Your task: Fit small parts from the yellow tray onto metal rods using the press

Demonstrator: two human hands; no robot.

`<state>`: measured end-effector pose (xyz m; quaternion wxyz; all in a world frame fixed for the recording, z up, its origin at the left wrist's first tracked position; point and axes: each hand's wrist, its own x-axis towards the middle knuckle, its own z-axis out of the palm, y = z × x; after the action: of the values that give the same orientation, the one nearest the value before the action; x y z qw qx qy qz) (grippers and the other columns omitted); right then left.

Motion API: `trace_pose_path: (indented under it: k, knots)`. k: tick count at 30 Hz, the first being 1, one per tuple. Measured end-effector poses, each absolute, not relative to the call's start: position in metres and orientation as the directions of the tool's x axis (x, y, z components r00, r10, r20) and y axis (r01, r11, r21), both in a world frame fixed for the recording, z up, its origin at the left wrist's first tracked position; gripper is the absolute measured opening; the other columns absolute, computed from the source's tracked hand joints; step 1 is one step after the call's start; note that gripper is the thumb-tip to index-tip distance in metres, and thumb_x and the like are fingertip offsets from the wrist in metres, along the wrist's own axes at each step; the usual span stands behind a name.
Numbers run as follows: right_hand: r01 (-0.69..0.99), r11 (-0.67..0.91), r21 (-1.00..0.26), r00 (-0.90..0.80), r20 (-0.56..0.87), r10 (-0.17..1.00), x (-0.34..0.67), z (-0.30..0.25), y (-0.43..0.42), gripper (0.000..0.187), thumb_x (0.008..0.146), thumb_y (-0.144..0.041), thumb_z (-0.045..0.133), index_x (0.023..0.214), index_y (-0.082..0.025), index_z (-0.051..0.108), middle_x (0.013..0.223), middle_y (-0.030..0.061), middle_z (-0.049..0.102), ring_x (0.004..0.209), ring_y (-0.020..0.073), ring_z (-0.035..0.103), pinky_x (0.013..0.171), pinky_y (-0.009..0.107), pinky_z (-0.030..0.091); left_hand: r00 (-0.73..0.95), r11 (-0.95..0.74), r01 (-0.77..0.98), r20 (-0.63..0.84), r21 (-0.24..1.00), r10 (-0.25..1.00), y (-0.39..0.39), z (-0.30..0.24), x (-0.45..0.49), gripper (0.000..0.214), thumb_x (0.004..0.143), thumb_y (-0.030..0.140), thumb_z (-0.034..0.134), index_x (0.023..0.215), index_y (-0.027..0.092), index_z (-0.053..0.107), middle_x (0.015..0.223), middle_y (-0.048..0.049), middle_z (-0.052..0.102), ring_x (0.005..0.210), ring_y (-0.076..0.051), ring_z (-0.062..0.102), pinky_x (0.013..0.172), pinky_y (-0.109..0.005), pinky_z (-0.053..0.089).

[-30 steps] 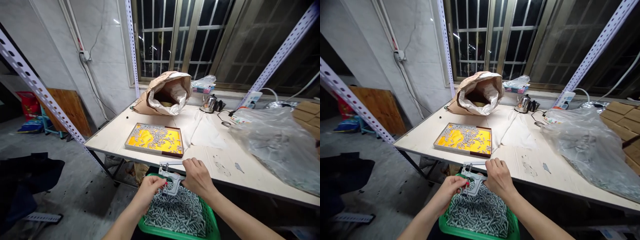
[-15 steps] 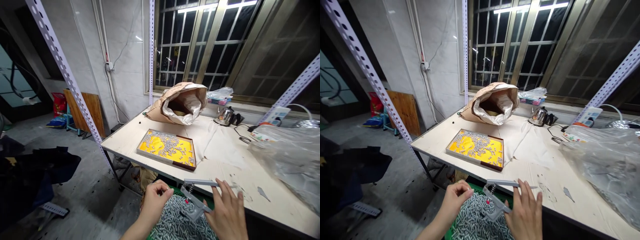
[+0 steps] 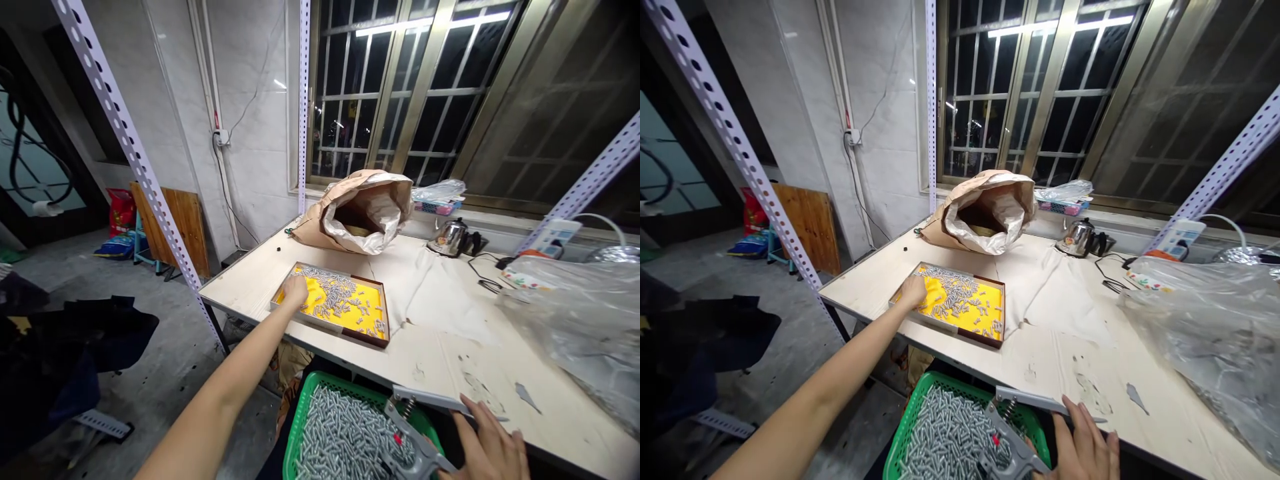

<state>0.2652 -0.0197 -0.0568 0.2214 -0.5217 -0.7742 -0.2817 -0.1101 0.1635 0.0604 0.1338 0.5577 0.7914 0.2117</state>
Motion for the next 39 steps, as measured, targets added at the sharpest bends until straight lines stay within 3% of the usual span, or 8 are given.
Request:
trace_pose_path:
  k: [4, 11, 15, 17, 21, 25, 32, 39]
  knots:
    - [0.943, 0.294, 0.157, -0.322, 0.652, 0.686, 0.252, -0.047, -0.021, 0.046, 0.074, -0.041, 0.044, 0.114, -0.018, 0.046, 0.126, 0.0189, 0.051, 0.118, 0.0388, 0.047, 0.102, 0.062, 0.029, -0.342, 0.285, 0.807, 0.017, 0.518, 0.939, 0.170, 0.056, -0.108, 0.036, 0.088, 0.033, 0.059, 0.118, 0.012, 0.056, 0.119, -0.0122, 0.058, 0.101, -0.023, 0.060, 0.085, -0.042, 0.052]
    - [0.969, 0.242, 0.054, -0.222, 0.624, 0.749, 0.225, -0.008, -0.018, 0.042, 0.083, -0.040, 0.042, 0.113, -0.010, 0.049, 0.128, 0.0211, 0.048, 0.126, 0.0370, 0.038, 0.105, 0.061, 0.027, -0.160, 0.075, 0.720, 0.059, 0.690, 0.985, 0.098, 0.044, -0.065, 0.019, 0.089, 0.019, 0.047, 0.093, 0.012, 0.064, 0.095, -0.0123, 0.068, 0.093, -0.022, 0.063, 0.078, -0.030, 0.046]
    - [0.972, 0.234, 0.003, -0.192, 0.579, 0.793, 0.211, 0.003, -0.012, 0.041, 0.083, -0.033, 0.047, 0.117, -0.009, 0.049, 0.135, 0.0210, 0.043, 0.134, 0.0339, 0.029, 0.110, 0.060, 0.020, 0.028, 0.122, 0.280, -0.135, 0.952, 0.990, 0.034, 0.023, -0.031, 0.020, 0.077, 0.033, 0.060, 0.079, 0.013, 0.063, 0.065, -0.0019, 0.062, 0.058, -0.014, 0.055, 0.058, -0.025, 0.041]
    - [0.970, 0.241, -0.023, -0.185, 0.574, 0.798, 0.204, 0.004, -0.010, 0.041, 0.082, -0.029, 0.049, 0.118, -0.009, 0.048, 0.138, 0.0211, 0.041, 0.137, 0.0330, 0.025, 0.112, 0.059, 0.016, 0.088, 0.229, 0.020, -0.230, 0.973, 0.969, 0.012, 0.014, -0.019, 0.027, 0.066, 0.039, 0.071, 0.073, 0.013, 0.063, 0.061, 0.0010, 0.059, 0.054, -0.010, 0.048, 0.055, -0.023, 0.036]
    - [0.965, 0.248, -0.086, -0.162, 0.550, 0.820, 0.194, 0.003, -0.010, 0.046, 0.078, -0.021, 0.049, 0.122, -0.009, 0.044, 0.144, 0.0209, 0.035, 0.140, 0.0325, 0.020, 0.112, 0.061, 0.011, 0.117, 0.365, -0.110, -0.353, 0.924, 0.928, -0.008, 0.005, -0.004, 0.031, 0.053, 0.039, 0.080, 0.066, 0.014, 0.066, 0.060, 0.0018, 0.058, 0.054, -0.008, 0.043, 0.054, -0.022, 0.031]
    - [0.962, 0.237, -0.135, -0.133, 0.527, 0.840, 0.191, 0.000, -0.012, 0.049, 0.075, -0.018, 0.051, 0.122, -0.009, 0.044, 0.147, 0.0205, 0.032, 0.142, 0.0322, 0.017, 0.113, 0.061, 0.008, 0.131, 0.388, -0.089, -0.376, 0.917, 0.917, -0.010, 0.004, 0.001, 0.027, 0.050, 0.035, 0.080, 0.060, 0.014, 0.066, 0.059, -0.0003, 0.061, 0.060, -0.012, 0.050, 0.063, -0.024, 0.037]
    - [0.956, 0.248, -0.156, -0.143, 0.492, 0.859, 0.188, -0.003, -0.016, 0.048, 0.074, -0.014, 0.048, 0.122, -0.008, 0.044, 0.149, 0.0204, 0.028, 0.143, 0.0312, 0.011, 0.112, 0.063, 0.008, 0.231, 0.282, 0.255, -0.341, 0.925, 0.911, -0.005, 0.015, -0.007, 0.021, 0.053, 0.032, 0.075, 0.056, 0.016, 0.063, 0.056, 0.0003, 0.060, 0.060, -0.015, 0.049, 0.063, -0.026, 0.035]
    - [0.952, 0.254, -0.170, -0.151, 0.461, 0.874, 0.185, -0.006, -0.021, 0.049, 0.071, -0.013, 0.048, 0.120, -0.008, 0.044, 0.150, 0.0217, 0.024, 0.143, 0.0328, 0.010, 0.112, 0.064, 0.009, 0.351, 0.195, 0.400, -0.346, 0.896, 0.870, -0.005, 0.017, -0.014, 0.015, 0.061, 0.028, 0.068, 0.059, 0.016, 0.061, 0.062, -0.0009, 0.061, 0.063, -0.016, 0.050, 0.064, -0.027, 0.035]
